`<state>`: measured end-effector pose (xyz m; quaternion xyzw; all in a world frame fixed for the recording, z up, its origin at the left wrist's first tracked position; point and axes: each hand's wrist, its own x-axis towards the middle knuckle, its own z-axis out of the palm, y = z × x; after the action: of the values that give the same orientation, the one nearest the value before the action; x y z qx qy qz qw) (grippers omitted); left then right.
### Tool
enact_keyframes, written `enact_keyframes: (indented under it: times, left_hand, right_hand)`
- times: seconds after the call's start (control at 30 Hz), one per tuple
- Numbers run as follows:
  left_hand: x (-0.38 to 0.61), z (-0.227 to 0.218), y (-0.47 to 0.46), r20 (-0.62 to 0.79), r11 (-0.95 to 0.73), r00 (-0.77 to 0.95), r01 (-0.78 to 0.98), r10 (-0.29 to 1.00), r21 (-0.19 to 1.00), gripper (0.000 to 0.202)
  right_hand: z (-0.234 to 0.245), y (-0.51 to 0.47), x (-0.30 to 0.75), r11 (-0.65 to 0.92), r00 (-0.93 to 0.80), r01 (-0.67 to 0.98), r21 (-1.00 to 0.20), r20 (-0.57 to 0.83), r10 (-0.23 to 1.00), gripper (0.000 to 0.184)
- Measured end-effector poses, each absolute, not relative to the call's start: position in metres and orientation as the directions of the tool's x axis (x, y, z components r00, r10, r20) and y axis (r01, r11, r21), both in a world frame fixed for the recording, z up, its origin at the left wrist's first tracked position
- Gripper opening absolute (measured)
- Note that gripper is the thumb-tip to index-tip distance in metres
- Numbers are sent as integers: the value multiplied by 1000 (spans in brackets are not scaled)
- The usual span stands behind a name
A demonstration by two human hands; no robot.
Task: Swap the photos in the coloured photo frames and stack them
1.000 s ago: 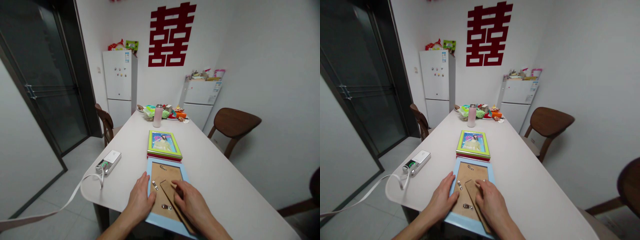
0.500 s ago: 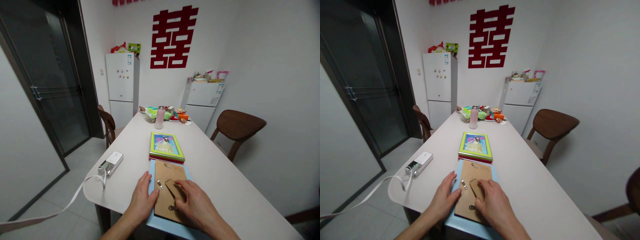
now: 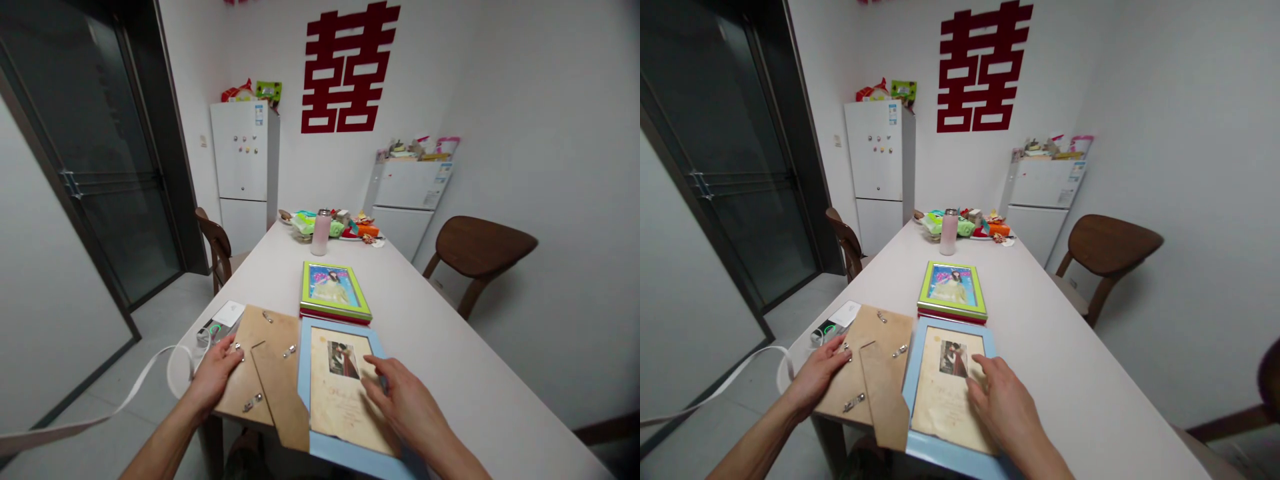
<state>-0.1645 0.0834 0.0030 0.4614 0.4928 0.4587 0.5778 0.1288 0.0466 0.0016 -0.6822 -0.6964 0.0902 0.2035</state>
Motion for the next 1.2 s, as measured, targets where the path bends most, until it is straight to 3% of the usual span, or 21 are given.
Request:
enact_keyframes:
  times: [0.13,0.3,0.57,0.7,0.8,0.9,1.0,1.1,1.2]
  left_hand:
    - [-175,0,86,-123,108,111,130,986,986,47]
    - [-169,-11,94,-97,74,59,314,994,947,42]
    - [-171,-12,99,68,19,-90,730,994,683,45]
    - [-165,-6,95,162,-47,-57,816,985,576,40]
    - [-158,-3,91,226,-127,3,834,974,536,38]
    - [-139,2,81,277,-237,97,813,956,532,36]
    - [-104,7,64,304,-367,229,745,925,557,38]
    - [-63,12,44,310,-481,369,651,876,587,50]
    - [-30,14,30,341,-609,536,473,773,636,70]
  right_hand:
    - [-7,52,142,-71,108,951,-300,106,988,44]
    - [-12,54,146,-141,167,957,-253,83,983,50]
    - [-17,55,151,-162,178,946,-281,35,983,52]
    - [-15,57,150,-159,179,946,-282,44,983,51]
    - [-12,57,152,-177,216,917,-359,72,974,53]
    - [-3,55,154,-233,301,734,-638,-2,954,58]
    - [13,49,151,-318,228,227,-921,-268,936,66]
    - [29,42,144,-349,120,-162,-923,-370,921,76]
    - [39,39,138,-288,127,-212,-934,-318,939,84]
